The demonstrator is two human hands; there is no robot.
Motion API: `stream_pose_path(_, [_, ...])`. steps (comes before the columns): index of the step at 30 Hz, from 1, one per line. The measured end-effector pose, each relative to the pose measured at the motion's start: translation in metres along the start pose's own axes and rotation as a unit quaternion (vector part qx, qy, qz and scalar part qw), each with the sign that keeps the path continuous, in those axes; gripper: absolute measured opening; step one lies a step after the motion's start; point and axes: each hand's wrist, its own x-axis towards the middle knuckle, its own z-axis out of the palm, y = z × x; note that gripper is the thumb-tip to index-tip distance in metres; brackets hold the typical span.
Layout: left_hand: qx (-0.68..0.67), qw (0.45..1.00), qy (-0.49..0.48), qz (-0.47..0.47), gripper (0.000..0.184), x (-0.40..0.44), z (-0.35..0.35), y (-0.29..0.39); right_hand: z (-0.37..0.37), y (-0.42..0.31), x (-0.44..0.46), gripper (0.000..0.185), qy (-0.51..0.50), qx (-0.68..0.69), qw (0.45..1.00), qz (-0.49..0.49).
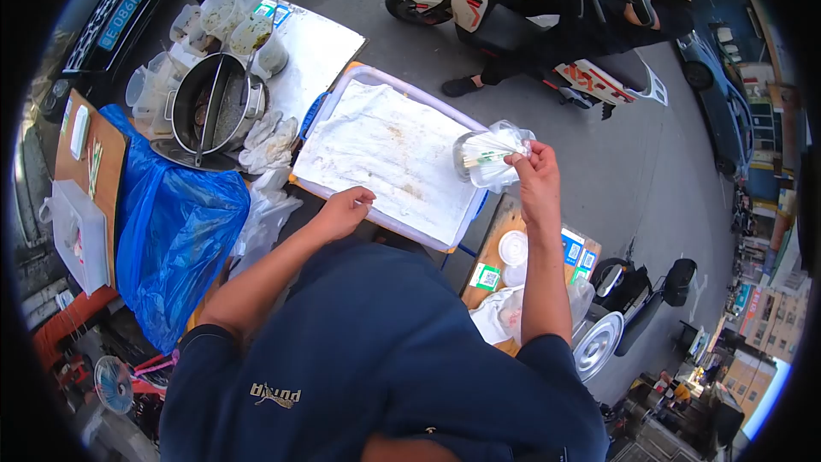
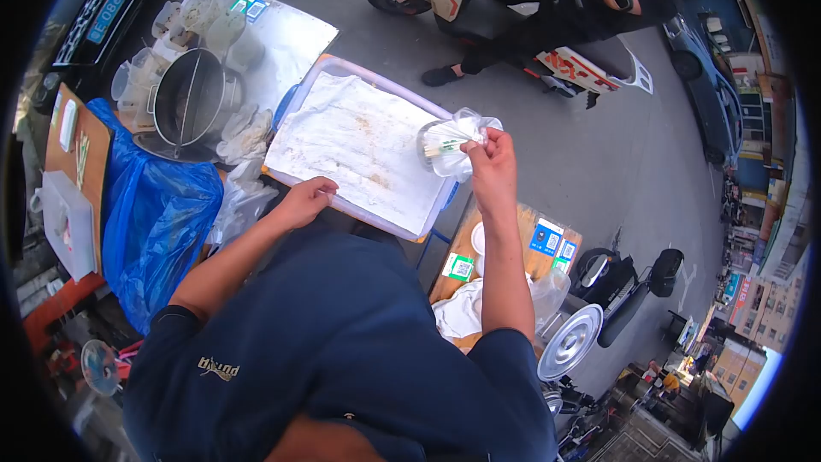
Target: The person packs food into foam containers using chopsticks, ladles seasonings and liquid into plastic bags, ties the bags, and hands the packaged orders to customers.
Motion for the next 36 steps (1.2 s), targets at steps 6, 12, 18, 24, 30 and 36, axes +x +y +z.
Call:
stream_pose_path(6, [-0.033, 0.984, 0.153, -0.09, 0.025, -0.082, -0.033, -0.08, -0.009, 0.034, 0.024, 0.03, -0.046, 0.019, 0.998, 0.039])
stream_pose_path(12, [-0.279, 0.87, 0.266, -0.308, 0.021, -0.167, -0.039, -0.182, 0.007, 0.073, 0.03, 0.027, -0.092, 0.097, 0.986, 0.103])
stream_pose_path(18, [-0.58, 0.679, 0.274, -0.358, 0.027, -0.161, -0.048, -0.297, 0.07, 0.072, -0.002, 0.028, -0.081, 0.027, 0.993, 0.078])
stream_pose_path(24, [-0.828, 0.37, 0.404, -0.12, 0.033, -0.046, -0.081, -0.328, 0.097, 0.092, -0.018, 0.039, -0.076, -0.122, 0.988, 0.06])
stream_pose_path(30, [-0.794, 0.407, 0.41, -0.19, 0.017, -0.045, -0.073, -0.353, 0.117, 0.112, -0.019, 0.04, -0.021, -0.198, 0.98, 0.015])
stream_pose_path(36, [-0.485, 0.698, 0.377, -0.368, 0.018, -0.123, -0.04, -0.414, 0.124, 0.131, -0.012, 0.05, 0.015, -0.288, 0.957, -0.032])
